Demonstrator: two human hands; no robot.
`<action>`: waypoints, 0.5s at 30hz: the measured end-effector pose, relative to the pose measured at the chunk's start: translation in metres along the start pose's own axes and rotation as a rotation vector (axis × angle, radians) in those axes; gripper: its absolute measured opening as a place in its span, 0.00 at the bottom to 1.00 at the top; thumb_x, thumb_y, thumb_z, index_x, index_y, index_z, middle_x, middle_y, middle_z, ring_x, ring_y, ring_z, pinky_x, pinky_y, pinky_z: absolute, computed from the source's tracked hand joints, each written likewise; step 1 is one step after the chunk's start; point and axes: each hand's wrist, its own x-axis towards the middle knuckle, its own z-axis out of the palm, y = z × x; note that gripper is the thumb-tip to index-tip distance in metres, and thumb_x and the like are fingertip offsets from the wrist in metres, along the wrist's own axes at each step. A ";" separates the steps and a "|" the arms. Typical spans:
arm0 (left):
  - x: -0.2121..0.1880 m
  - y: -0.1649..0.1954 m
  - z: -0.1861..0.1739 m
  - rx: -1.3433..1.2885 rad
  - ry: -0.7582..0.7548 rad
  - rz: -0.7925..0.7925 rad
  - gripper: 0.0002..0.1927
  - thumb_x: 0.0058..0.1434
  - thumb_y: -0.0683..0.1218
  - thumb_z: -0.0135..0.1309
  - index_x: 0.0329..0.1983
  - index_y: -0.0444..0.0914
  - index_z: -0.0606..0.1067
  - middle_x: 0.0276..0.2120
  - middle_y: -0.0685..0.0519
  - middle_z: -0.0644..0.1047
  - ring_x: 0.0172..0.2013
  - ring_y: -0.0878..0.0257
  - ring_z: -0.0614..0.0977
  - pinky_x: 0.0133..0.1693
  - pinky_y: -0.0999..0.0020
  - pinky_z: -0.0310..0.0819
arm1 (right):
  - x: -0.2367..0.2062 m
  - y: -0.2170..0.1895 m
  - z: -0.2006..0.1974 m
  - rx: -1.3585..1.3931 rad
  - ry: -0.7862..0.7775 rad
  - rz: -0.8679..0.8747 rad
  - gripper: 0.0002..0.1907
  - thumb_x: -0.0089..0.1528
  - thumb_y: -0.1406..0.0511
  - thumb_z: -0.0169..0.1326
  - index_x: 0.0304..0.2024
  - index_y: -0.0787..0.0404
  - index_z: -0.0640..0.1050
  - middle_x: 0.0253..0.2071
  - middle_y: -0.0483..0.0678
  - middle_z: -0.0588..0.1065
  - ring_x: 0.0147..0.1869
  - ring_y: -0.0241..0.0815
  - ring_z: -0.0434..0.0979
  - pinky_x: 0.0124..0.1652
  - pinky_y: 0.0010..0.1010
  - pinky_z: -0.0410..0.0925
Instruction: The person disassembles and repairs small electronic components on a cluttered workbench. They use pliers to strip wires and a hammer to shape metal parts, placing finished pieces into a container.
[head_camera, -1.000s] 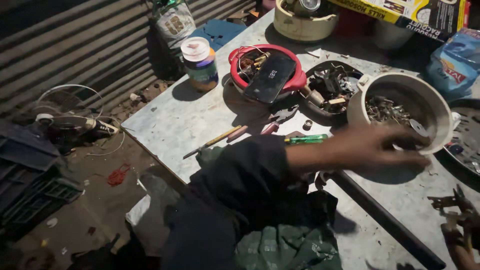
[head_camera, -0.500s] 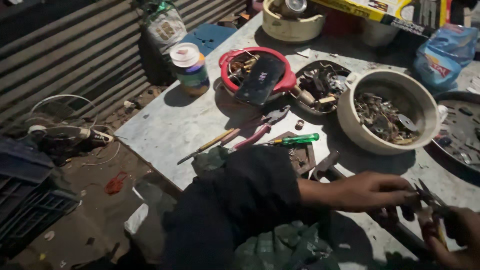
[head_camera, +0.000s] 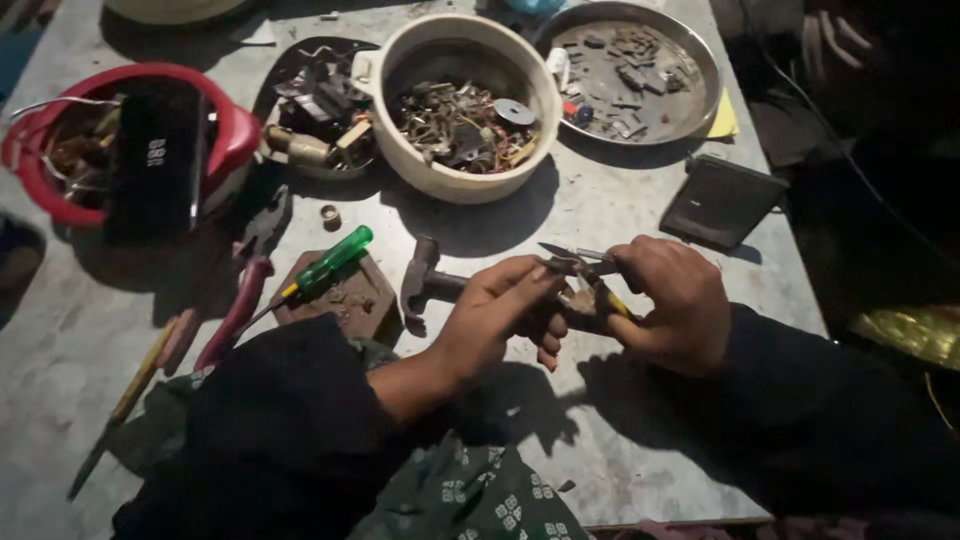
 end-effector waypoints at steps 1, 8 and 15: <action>0.000 0.003 0.002 -0.011 -0.012 -0.013 0.17 0.77 0.51 0.44 0.52 0.32 0.73 0.32 0.49 0.78 0.30 0.62 0.81 0.32 0.65 0.80 | 0.001 0.000 0.000 0.014 -0.001 0.002 0.25 0.45 0.66 0.64 0.46 0.64 0.76 0.28 0.50 0.71 0.31 0.51 0.73 0.33 0.40 0.66; 0.001 0.012 -0.008 0.066 -0.052 -0.018 0.18 0.76 0.52 0.45 0.52 0.32 0.73 0.31 0.49 0.77 0.30 0.64 0.81 0.32 0.67 0.80 | 0.000 0.002 -0.001 0.086 -0.217 0.136 0.28 0.45 0.64 0.65 0.47 0.63 0.75 0.31 0.52 0.72 0.34 0.51 0.73 0.36 0.39 0.68; 0.017 0.014 -0.011 0.150 0.148 0.070 0.21 0.72 0.54 0.50 0.56 0.32 0.76 0.44 0.53 0.81 0.38 0.67 0.82 0.36 0.69 0.82 | 0.012 0.013 -0.010 -0.054 -0.132 0.101 0.27 0.47 0.61 0.66 0.47 0.64 0.75 0.35 0.54 0.74 0.41 0.54 0.75 0.41 0.44 0.67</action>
